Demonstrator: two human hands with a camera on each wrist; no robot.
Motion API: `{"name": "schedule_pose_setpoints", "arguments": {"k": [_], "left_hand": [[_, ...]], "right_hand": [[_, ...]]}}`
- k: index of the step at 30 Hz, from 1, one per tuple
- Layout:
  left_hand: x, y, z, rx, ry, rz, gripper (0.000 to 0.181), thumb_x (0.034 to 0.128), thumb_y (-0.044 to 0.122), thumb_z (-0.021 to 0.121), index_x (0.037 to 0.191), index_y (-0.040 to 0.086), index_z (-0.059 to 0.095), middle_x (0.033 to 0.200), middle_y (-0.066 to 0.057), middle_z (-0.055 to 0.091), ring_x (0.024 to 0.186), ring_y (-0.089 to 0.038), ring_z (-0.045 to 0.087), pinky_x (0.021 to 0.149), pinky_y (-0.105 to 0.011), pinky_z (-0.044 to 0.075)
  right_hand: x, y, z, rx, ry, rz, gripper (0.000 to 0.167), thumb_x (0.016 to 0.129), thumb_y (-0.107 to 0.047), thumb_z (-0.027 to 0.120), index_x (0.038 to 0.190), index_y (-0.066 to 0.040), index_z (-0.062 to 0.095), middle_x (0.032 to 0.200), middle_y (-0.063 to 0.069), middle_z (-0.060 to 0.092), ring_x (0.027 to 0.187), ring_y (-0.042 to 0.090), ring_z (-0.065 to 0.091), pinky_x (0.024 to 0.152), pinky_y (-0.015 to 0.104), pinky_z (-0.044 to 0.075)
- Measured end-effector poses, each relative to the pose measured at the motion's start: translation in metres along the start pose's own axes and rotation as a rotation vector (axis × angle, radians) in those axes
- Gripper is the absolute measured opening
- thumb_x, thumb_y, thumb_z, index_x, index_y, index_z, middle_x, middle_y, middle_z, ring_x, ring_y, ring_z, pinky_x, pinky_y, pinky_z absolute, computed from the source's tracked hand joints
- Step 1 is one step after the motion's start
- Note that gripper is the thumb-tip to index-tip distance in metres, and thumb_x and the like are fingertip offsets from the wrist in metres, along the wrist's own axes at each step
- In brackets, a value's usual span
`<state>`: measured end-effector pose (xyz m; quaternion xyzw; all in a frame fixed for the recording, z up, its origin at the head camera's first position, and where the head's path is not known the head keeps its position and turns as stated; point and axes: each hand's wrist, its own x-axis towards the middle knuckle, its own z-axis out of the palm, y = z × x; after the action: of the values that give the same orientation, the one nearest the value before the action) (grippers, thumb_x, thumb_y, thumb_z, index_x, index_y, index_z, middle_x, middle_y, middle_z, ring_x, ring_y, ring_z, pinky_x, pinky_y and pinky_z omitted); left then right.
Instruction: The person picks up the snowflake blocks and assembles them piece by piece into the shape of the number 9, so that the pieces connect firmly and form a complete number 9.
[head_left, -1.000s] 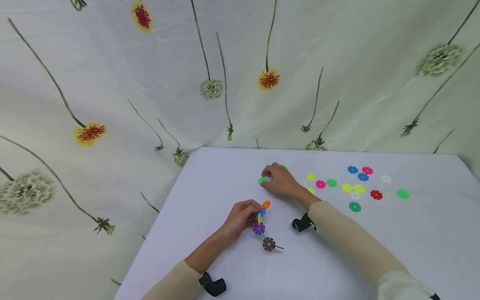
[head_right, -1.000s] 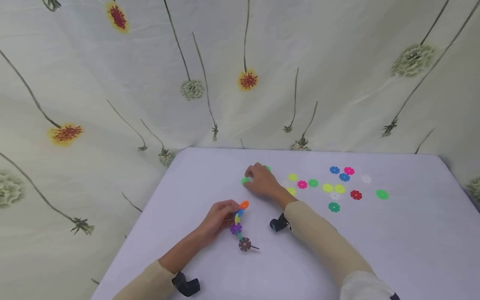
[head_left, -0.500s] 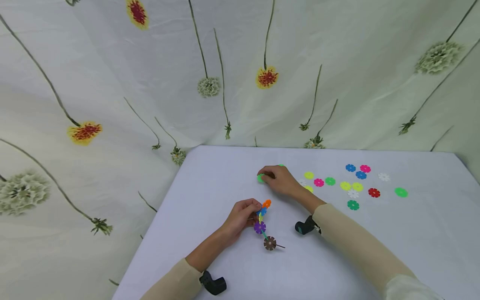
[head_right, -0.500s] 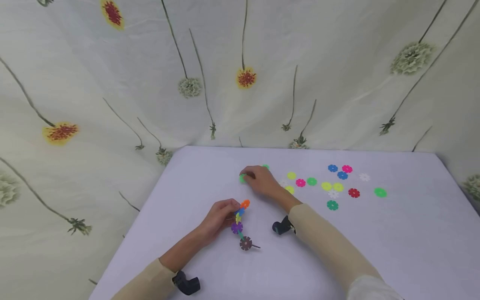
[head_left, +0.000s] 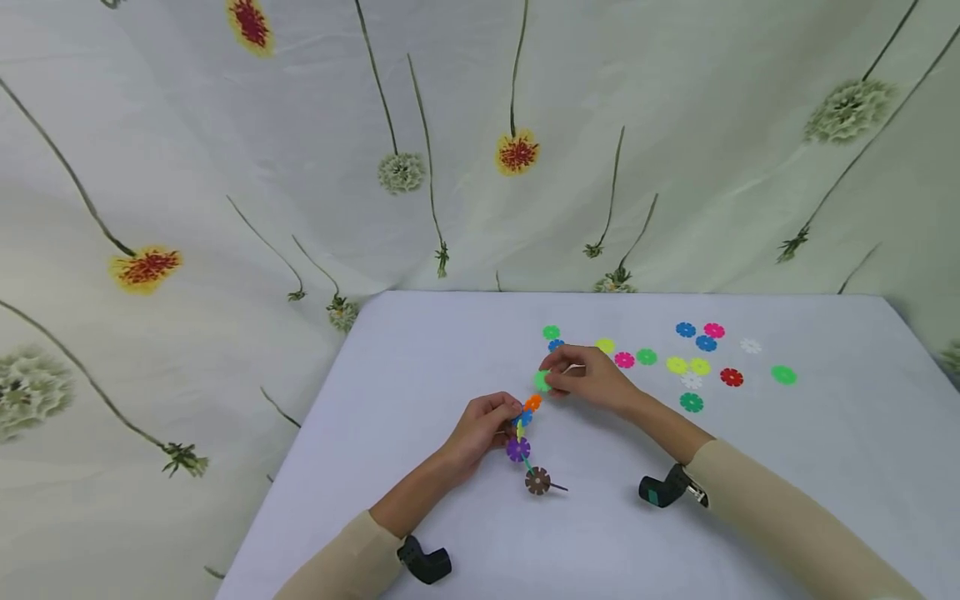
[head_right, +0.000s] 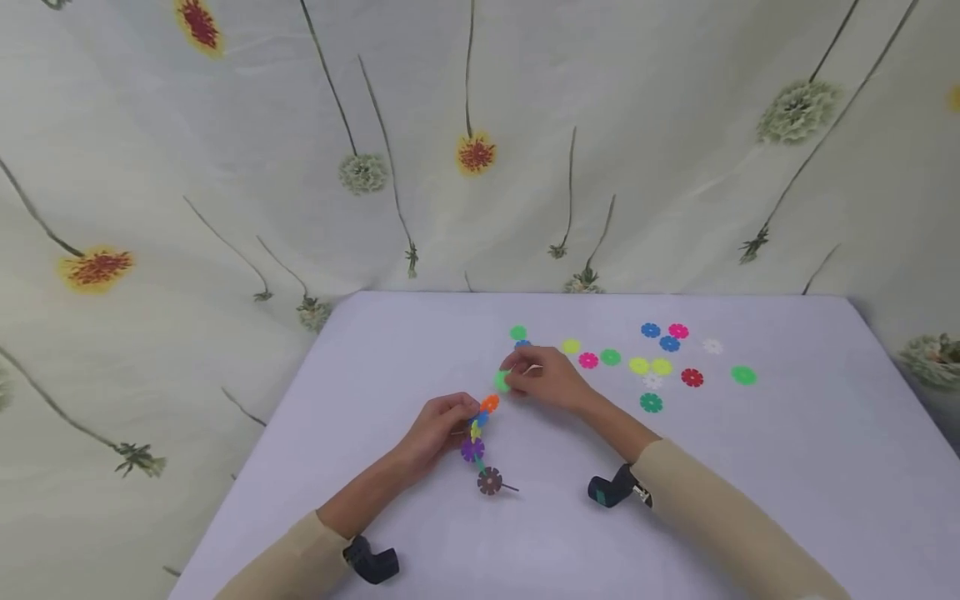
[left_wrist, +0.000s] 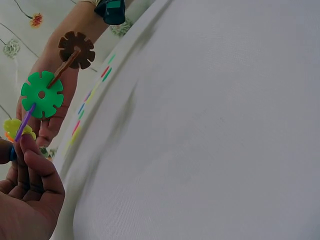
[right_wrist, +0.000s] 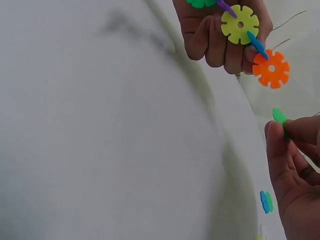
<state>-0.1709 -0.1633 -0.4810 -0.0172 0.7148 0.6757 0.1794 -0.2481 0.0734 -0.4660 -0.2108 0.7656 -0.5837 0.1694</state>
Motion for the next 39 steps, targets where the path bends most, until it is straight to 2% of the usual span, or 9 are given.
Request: {"name": "schedule_pose_setpoints", "arguments": {"k": [3,8,15,19,22,28,32,39], "left_hand": [[0.000,0.002,0.001,0.012,-0.009,0.007,0.023,0.1075,0.024,0.059,0.107,0.002,0.066,0.083,0.004,0.059,0.076,-0.012,0.054,0.070,-0.022,0.049],[0.001,0.002,0.003,0.019,-0.020,0.014,0.024,0.1081,0.024,0.060,0.110,0.001,0.065,0.083,0.003,0.060,0.076,-0.012,0.055,0.069,-0.021,0.049],[0.003,0.001,0.008,0.022,-0.030,0.031,0.019,0.1071,0.021,0.062,0.106,0.002,0.065,0.082,0.005,0.062,0.075,-0.011,0.055,0.070,-0.021,0.051],[0.004,0.001,0.012,0.038,-0.047,0.047,0.019,0.1069,0.019,0.062,0.105,0.001,0.065,0.080,0.006,0.061,0.073,-0.010,0.055,0.069,-0.021,0.051],[0.006,0.001,0.015,0.059,-0.056,0.060,0.020,0.1078,0.018,0.061,0.106,-0.002,0.064,0.078,0.006,0.060,0.072,-0.010,0.055,0.068,-0.021,0.050],[0.008,0.003,0.022,0.110,-0.047,0.087,0.021,0.1085,0.017,0.061,0.108,-0.003,0.066,0.078,0.006,0.063,0.072,-0.010,0.056,0.070,-0.020,0.050],[0.008,0.005,0.027,0.130,-0.063,0.124,0.022,0.1083,0.016,0.062,0.110,-0.006,0.065,0.077,0.007,0.064,0.071,-0.007,0.056,0.069,-0.019,0.050],[0.010,0.004,0.033,0.206,-0.102,0.161,0.021,0.1091,0.015,0.061,0.110,-0.006,0.065,0.077,0.005,0.062,0.069,-0.007,0.055,0.066,-0.018,0.049]], "right_hand": [[-0.012,-0.001,-0.003,0.038,0.000,0.045,0.025,0.104,-0.015,0.070,0.124,0.000,0.068,0.101,0.014,0.070,0.093,0.032,0.079,0.085,0.032,0.066],[-0.025,-0.001,-0.004,0.097,0.034,0.088,0.029,0.103,-0.018,0.072,0.124,0.001,0.065,0.098,0.011,0.071,0.089,0.023,0.078,0.083,0.030,0.066],[-0.032,0.000,-0.001,0.158,0.056,0.114,0.028,0.104,-0.017,0.071,0.120,0.003,0.061,0.090,0.012,0.075,0.078,0.016,0.073,0.077,0.029,0.065],[-0.034,0.002,0.001,0.159,0.058,0.121,0.026,0.104,-0.017,0.071,0.119,0.003,0.061,0.091,0.018,0.075,0.076,0.017,0.074,0.076,0.029,0.065],[-0.036,0.004,0.000,0.149,0.054,0.118,0.027,0.104,-0.018,0.071,0.117,0.003,0.061,0.093,0.024,0.076,0.075,0.017,0.075,0.076,0.029,0.065],[-0.041,0.009,-0.004,0.129,0.061,0.089,0.026,0.103,-0.018,0.073,0.113,0.003,0.062,0.092,0.026,0.078,0.073,0.018,0.076,0.076,0.031,0.066],[-0.044,0.011,-0.008,0.140,0.059,0.073,0.025,0.102,-0.017,0.074,0.111,0.003,0.063,0.094,0.029,0.077,0.073,0.019,0.076,0.075,0.032,0.066],[-0.048,0.016,-0.015,0.158,0.017,0.045,0.024,0.103,-0.012,0.071,0.111,0.008,0.062,0.088,0.024,0.077,0.070,0.014,0.074,0.074,0.031,0.066]]}}
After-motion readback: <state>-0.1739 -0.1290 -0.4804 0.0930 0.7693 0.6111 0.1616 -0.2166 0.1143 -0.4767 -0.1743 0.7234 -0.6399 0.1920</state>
